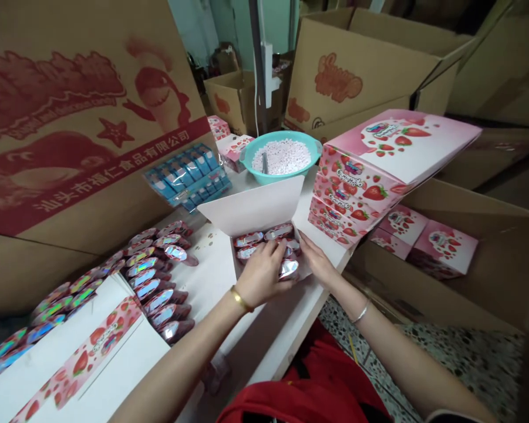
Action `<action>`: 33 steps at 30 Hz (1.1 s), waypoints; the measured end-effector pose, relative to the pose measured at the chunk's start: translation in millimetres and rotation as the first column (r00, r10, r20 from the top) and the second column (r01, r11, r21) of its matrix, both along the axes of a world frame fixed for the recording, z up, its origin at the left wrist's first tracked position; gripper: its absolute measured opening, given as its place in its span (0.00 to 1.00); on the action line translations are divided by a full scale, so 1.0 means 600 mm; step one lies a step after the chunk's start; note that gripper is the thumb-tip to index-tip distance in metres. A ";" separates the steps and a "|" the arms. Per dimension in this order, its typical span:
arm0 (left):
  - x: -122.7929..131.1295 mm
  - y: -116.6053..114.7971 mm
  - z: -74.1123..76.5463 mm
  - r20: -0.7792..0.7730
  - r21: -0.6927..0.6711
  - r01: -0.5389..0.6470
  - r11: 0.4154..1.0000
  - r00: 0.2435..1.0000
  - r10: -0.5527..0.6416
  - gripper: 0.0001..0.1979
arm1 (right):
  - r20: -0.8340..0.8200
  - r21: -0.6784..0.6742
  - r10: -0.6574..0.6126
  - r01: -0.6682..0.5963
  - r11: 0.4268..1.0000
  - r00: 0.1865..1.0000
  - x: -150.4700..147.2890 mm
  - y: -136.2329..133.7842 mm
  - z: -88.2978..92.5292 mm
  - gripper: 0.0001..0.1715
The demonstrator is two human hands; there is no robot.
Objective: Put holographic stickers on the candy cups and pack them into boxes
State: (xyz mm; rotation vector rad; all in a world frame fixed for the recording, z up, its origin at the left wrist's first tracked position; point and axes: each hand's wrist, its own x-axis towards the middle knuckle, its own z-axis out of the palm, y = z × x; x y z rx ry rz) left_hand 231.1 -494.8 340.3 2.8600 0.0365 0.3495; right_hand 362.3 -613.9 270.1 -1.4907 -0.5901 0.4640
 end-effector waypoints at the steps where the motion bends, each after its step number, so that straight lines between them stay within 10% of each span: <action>1: 0.018 -0.005 -0.015 -0.001 0.040 -0.010 0.999 1.000 0.010 0.39 | -0.009 0.024 0.006 -0.006 1.000 1.000 0.000 -0.001 -0.001 0.45; 8: 0.061 -0.038 -0.081 0.025 0.143 -0.061 0.988 0.998 0.058 0.39 | -0.090 0.094 0.074 -0.065 0.993 0.993 0.001 -0.009 -0.001 0.42; 12: 0.049 -0.042 -0.071 0.083 0.022 -0.022 1.000 0.996 0.020 0.45 | 0.061 -0.063 0.126 -0.122 0.991 0.990 -0.012 -0.025 0.005 0.44; 16: -0.035 0.051 -0.009 0.199 -0.187 0.132 0.973 0.975 -0.094 0.26 | 0.499 -0.278 0.158 -0.016 0.960 0.852 -0.025 -0.044 0.020 0.56; 19: -0.121 0.179 0.029 0.212 -0.144 -0.196 0.970 0.951 0.224 0.17 | 0.777 -0.378 0.256 0.102 0.920 0.575 -0.031 -0.045 0.038 0.57; 24: -0.189 0.365 -0.004 -0.163 0.347 -0.517 0.783 0.788 0.593 0.55 | 0.874 -0.461 0.421 0.136 0.877 0.243 -0.043 -0.023 0.056 0.52; 33: -0.149 0.353 -0.097 -0.040 0.472 -0.660 0.585 0.646 0.762 0.55 | 0.886 -0.463 0.455 0.231 0.856 0.087 -0.041 -0.006 0.034 0.41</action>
